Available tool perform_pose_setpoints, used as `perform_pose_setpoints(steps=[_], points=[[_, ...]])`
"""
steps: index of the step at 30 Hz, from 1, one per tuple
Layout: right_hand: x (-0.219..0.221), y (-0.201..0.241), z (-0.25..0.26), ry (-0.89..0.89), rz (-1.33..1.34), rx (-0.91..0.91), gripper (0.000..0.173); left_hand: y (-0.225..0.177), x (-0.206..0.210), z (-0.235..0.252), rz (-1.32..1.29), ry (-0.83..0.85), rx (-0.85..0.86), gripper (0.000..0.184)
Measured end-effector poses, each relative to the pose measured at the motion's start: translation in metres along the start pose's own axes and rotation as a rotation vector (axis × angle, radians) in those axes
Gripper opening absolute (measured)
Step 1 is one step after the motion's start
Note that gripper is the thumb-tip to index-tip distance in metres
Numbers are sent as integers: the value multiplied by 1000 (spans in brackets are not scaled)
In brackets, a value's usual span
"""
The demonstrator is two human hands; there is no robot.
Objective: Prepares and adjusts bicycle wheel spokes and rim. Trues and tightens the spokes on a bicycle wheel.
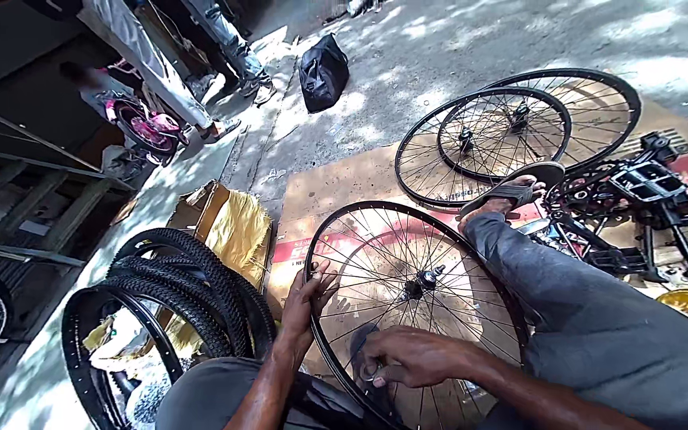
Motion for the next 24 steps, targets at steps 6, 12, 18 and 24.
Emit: perform_pose_setpoints(steps=[6, 12, 18, 24], points=[[-25, 0, -22, -131, -229, 136, 20, 0, 6, -32, 7, 254, 149, 26], [14, 6, 0, -113, -3, -58, 22, 11, -2, -22, 82, 78, 64, 25], [3, -1, -8, 0, -139, -22, 17, 18, -5, -23, 39, 41, 35, 15], [33, -1, 6, -249, -127, 100, 24, 15, 1, -23, 28, 66, 70, 15]])
Point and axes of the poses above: each hand's wrist, its own z-axis towards the middle knuckle, its own x-axis out of the palm, y = z × x, the point moved 2 cm from there along z, towards the middle knuckle, and after that the axes turned 3 degrees about y, right-handed, at the moved point
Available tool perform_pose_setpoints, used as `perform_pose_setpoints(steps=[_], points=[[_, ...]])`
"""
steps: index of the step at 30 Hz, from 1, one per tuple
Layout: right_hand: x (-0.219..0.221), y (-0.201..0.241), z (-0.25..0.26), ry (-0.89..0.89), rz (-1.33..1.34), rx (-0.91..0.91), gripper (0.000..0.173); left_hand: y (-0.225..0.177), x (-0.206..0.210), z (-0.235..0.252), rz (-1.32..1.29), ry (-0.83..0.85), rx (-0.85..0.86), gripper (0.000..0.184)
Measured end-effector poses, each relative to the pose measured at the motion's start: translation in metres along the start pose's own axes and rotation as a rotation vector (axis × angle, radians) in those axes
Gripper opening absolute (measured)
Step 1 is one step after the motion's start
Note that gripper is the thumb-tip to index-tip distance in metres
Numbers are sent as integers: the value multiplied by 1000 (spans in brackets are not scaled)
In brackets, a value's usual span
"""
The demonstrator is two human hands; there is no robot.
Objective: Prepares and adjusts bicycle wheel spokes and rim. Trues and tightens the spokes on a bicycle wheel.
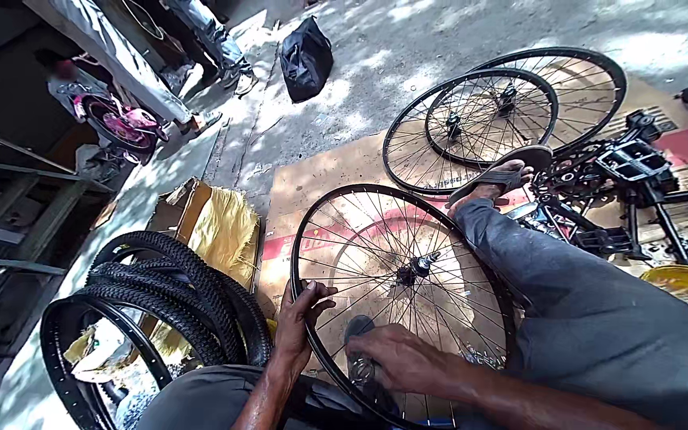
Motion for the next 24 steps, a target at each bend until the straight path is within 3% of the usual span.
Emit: perform_pose_setpoints(steps=[2, 5, 6, 9, 12, 14, 17, 19, 22, 24], points=[[6, 4, 3, 44, -56, 52, 20, -1, 1, 0, 13, 16, -3, 14], [-23, -1, 1, 272, 164, -24, 40, 1, -2, 0, 2, 22, -12, 13], [-29, -6, -3, 283, 234, -69, 38, 1, -4, 0, 0, 25, -15, 13], [-25, -10, -4, 153, 313, 11, 21, 1, -6, 0, 2, 23, -16, 13], [0, 1, 4, 2, 35, 153, 20, 1, -4, 1, 6, 19, -23, 12], [2, 3, 7, 61, -36, 121, 16, 0, -4, 1, 7, 19, -24, 13], [-23, -5, 2, 256, 198, 4, 34, 1, -5, 1, 6, 19, -18, 13], [-24, -7, -4, 221, 296, 36, 30, 1, -6, 0, 6, 28, -13, 12], [-4, 5, 1, 50, 50, 187, 22, -1, -2, 1, 2, 31, -14, 13], [1, 8, 5, 70, -40, 153, 23, 0, -2, 1, 12, 27, -10, 13]])
Point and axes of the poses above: each hand's wrist, its own z-axis towards the middle knuckle, its own x-axis out of the palm, y = z × x, the point moved 2 cm from there along z, towards the middle knuckle, and after that the axes turned 3 degrees about y, right-handed, at the moved point
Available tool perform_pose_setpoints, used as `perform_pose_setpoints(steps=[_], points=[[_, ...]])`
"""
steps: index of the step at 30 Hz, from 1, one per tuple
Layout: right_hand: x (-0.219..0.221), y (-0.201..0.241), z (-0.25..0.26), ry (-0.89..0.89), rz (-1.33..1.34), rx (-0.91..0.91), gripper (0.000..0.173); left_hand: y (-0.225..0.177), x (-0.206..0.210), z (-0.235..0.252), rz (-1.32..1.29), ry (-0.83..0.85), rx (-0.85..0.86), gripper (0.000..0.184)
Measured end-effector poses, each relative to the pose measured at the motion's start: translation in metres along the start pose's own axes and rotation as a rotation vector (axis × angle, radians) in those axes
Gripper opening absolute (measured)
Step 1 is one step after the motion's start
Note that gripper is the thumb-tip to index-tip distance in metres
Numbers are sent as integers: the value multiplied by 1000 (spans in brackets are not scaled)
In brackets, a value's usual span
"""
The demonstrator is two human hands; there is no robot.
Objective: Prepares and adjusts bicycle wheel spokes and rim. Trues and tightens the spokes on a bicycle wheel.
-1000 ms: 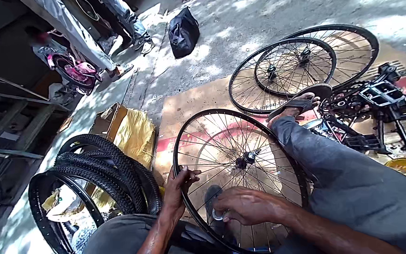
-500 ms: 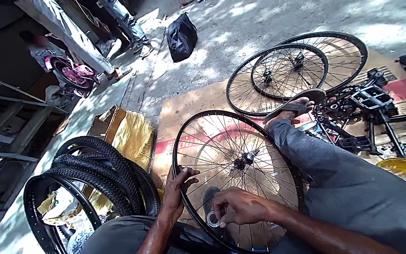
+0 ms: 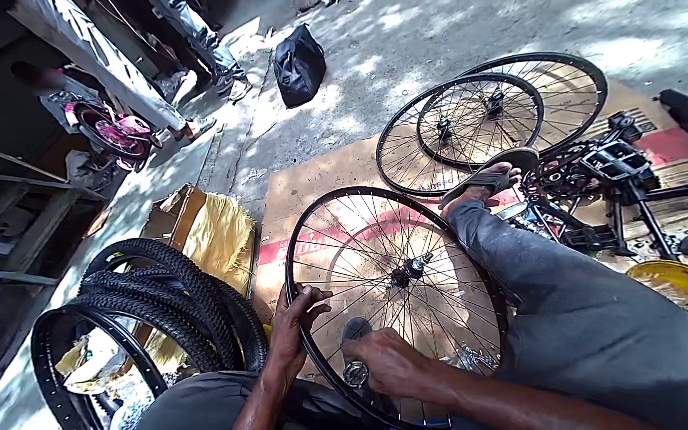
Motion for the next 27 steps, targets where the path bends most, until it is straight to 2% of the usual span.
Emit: perform_pose_setpoints(steps=[1, 3, 5, 8, 10, 13, 15, 17, 19, 21, 23, 25, 27], points=[[-6, -3, 0, 68, 55, -51, 24, 0, -1, 0, 3, -2, 1, 13], [-24, -13, -6, 219, 256, -171, 41, 2, -3, -1, 5, -14, 2, 13], [-28, -19, -9, 200, 397, -178, 38, 1, -4, -1, 4, -4, 4, 13], [-8, -5, -4, 23, 125, -6, 26, 0, -1, -1, 19, 6, 1, 15], [-2, 0, -1, 42, 6, -22, 22, -1, 0, 0, 13, 1, 1, 14], [-25, -13, -4, 235, 284, -177, 37, 1, -3, 0, 11, -5, 6, 15], [-29, -18, -7, 209, 411, -153, 35, 1, -4, 0, 17, 3, 3, 13], [-16, -11, -5, 77, 230, 0, 32, 0, -1, -1, 18, 1, -4, 12], [0, -6, -1, -19, 2, 9, 20, 0, 0, 0, 15, -14, -1, 13], [-9, -7, -1, 91, 52, -68, 21, 0, -1, -1, 15, -26, -7, 15], [-28, -15, -6, 253, 239, -160, 39, 1, -2, -1, 11, -22, -9, 15], [-30, -19, -9, 216, 372, -148, 38, 1, -3, -1, 11, -16, -4, 15], [-18, -12, -5, 83, 244, -16, 32, 1, -3, -1, 18, -13, -7, 14]])
Point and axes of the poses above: each hand's wrist, its own z-axis towards the middle knuckle, its own x-axis out of the palm, y = z × x, the point moved 2 cm from there along z, towards the middle knuckle, and after that the axes turned 3 degrees about y, right-handed, at the moved point
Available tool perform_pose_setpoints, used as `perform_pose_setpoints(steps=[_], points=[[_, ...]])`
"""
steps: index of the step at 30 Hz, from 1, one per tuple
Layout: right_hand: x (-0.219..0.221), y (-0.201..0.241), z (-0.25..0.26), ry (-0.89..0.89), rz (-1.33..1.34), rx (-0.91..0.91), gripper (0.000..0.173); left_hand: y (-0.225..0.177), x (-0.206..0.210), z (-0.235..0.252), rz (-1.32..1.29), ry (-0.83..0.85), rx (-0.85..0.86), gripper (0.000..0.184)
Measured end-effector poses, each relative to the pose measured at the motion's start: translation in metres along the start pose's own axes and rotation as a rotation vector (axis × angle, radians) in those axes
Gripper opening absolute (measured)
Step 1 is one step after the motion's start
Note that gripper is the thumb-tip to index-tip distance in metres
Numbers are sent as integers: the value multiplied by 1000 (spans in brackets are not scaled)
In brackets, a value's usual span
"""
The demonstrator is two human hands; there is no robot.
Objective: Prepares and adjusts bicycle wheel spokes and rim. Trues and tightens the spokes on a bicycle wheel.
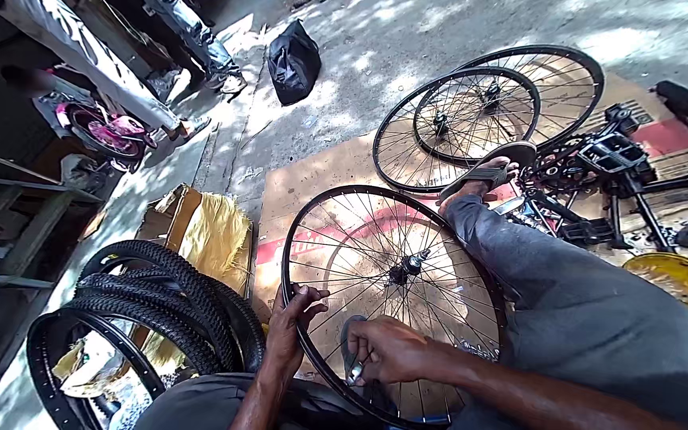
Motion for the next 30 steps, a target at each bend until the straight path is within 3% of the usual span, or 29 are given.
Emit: perform_pose_setpoints(steps=[3, 7, 9, 12, 14, 17, 19, 21, 23, 24, 26, 28, 30], points=[[17, 6, 7, -41, -253, 2, 20, -1, 3, 0, 14, 3, 9, 15], [-14, -2, -2, 185, 126, -143, 39, 0, -1, 0, 13, 13, 12, 17], [-10, -1, -2, 77, 132, -56, 31, 0, 0, 0, 6, 15, 9, 15], [17, 3, 6, -77, -208, -1, 22, -2, 2, 1, 12, 17, 16, 16], [10, 5, 6, 41, -197, -65, 24, -1, 2, 1, 17, 18, 16, 15], [-14, -3, -2, 194, 105, -180, 38, 0, -1, 0, 17, 16, 12, 16], [-10, -4, -3, 88, 117, -81, 31, 1, 0, 1, 17, 23, 14, 15], [8, -1, 4, -49, -111, 8, 24, 1, 1, 1, 15, 22, 19, 16], [16, 1, 7, -55, -238, -10, 17, 0, 2, 1, 15, 18, 18, 17], [10, 1, 6, 12, -199, -46, 17, 0, 1, 1, 17, 16, 16, 17], [-9, -1, -1, 160, -4, -126, 32, 1, -1, 0, 14, 23, 13, 16], [-13, -4, -4, 133, 161, -124, 34, 1, -2, 1, 14, 34, 18, 16], [0, -1, 1, 9, 22, -5, 31, 1, 0, 1, 18, 30, 20, 14]])
Point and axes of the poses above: each hand's wrist, its own z-axis towards the middle knuckle, its own x-axis out of the palm, y = z × x, the point moved 2 cm from there along z, towards the middle knuckle, and after that the axes turned 3 degrees about y, right-handed, at the moved point
